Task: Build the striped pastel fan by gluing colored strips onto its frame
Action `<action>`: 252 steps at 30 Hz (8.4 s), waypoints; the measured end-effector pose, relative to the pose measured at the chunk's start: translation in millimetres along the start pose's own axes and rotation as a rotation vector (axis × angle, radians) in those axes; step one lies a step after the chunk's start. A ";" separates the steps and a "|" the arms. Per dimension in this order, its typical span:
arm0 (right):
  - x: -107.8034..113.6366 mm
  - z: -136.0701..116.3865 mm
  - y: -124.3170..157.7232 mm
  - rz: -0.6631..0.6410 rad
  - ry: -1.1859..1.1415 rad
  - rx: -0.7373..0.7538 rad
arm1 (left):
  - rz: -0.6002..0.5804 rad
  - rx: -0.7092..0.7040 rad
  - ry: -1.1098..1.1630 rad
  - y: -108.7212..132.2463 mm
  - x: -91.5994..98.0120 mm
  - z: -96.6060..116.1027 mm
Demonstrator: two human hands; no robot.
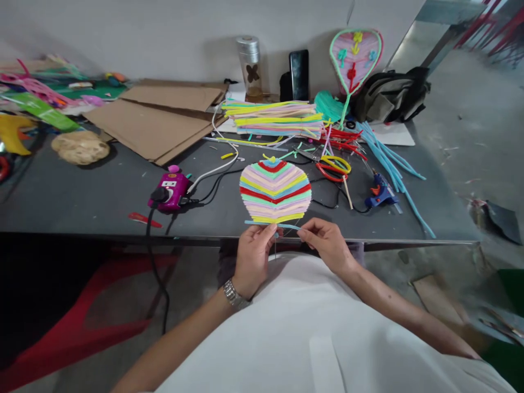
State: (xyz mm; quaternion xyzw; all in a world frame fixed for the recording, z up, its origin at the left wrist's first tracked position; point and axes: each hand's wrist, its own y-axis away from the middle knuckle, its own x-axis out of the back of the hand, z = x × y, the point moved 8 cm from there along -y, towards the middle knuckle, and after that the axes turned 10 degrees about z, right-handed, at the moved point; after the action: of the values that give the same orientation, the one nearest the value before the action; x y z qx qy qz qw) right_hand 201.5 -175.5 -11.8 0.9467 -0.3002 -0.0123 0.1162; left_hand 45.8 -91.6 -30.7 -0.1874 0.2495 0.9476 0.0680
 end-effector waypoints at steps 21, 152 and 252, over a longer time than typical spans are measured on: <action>-13.1 -58.8 31.8 0.186 0.556 0.847 | -0.110 -0.128 -0.056 0.5 -4.7 1.6; -72.5 -90.0 25.6 -0.531 0.490 1.137 | -0.217 0.080 -0.223 6.2 7.0 22.5; -29.9 -88.0 1.3 -0.111 0.983 1.423 | 0.018 0.036 -0.090 -4.7 -26.1 0.4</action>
State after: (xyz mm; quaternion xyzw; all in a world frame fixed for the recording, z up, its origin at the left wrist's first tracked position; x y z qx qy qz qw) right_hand 184.5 -140.7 72.8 0.7058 -0.1057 0.5833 -0.3879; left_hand 70.7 -88.2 -22.4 -0.1408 0.2649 0.9511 0.0741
